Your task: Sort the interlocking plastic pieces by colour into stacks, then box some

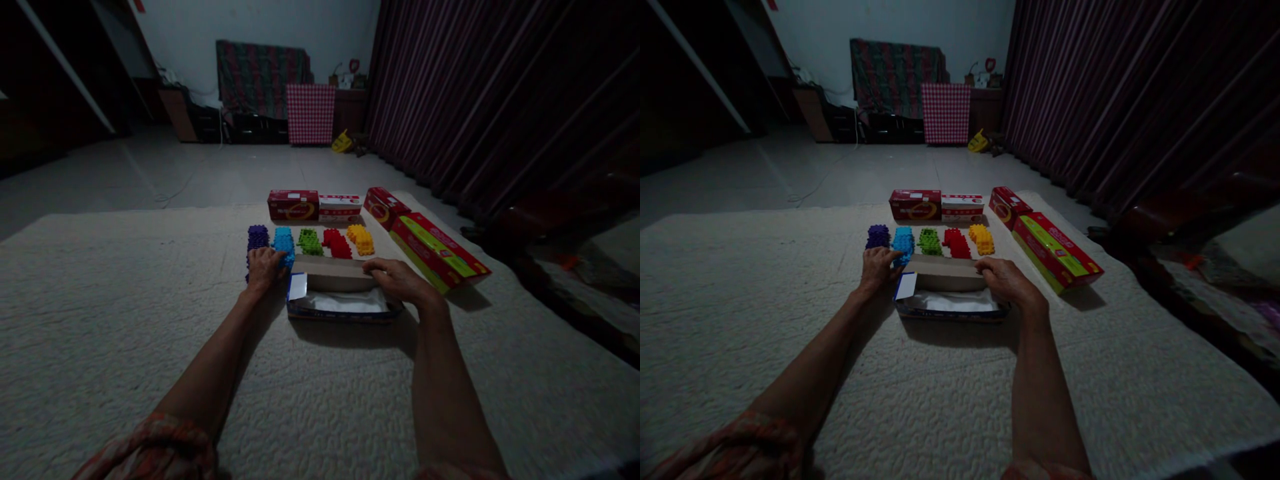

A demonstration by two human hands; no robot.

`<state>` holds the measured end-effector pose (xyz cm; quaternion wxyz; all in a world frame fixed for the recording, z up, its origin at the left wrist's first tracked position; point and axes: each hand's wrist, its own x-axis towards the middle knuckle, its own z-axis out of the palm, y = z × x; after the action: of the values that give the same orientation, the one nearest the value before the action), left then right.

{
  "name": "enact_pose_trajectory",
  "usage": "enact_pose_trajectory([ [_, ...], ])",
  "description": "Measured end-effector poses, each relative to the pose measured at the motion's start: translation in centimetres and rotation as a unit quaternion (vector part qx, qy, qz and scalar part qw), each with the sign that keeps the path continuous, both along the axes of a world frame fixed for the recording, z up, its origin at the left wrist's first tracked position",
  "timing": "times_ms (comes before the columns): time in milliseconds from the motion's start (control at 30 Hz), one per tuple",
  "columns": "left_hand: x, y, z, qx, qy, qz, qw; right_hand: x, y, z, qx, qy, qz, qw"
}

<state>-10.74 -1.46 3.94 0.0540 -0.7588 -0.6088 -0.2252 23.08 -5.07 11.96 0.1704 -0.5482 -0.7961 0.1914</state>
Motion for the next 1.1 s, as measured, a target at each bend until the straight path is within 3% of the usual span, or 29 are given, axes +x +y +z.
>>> enact_pose_trajectory([
  [333, -0.5, 0.3, 1.4, -0.009, -0.019, 0.005, 1.0, -0.8, -0.5, 0.9, 0.01, -0.007, -0.007, 1.0],
  [533, -1.9, 0.2, 3.8, 0.031, -0.164, 0.032, 0.985, -1.1, -0.6, 1.1, 0.017, -0.028, -0.014, 0.999],
  [633, -1.6, 0.0, 4.5, 0.019, -0.297, 0.019, 0.955, -1.5, -0.8, 1.2, 0.028, -0.036, -0.02, 0.999],
  [733, -0.2, -0.4, 4.9, -0.046, -0.451, -0.053, 0.89, -2.3, -0.9, 1.3, 0.035, -0.032, -0.017, 0.999],
  [833, 1.6, -1.2, 5.3, -0.116, -0.535, -0.115, 0.829, -3.8, -1.0, 1.2, 0.078, -0.013, 0.001, 0.997],
  [933, 2.9, -2.1, 6.0, -0.155, -0.551, -0.138, 0.809, -6.0, -1.3, 1.1, 0.175, 0.025, 0.053, 0.983],
  [1100, 3.2, -3.0, 6.9, -0.193, -0.527, -0.156, 0.813, -9.8, -2.4, 0.6, 0.264, 0.046, 0.131, 0.955],
])
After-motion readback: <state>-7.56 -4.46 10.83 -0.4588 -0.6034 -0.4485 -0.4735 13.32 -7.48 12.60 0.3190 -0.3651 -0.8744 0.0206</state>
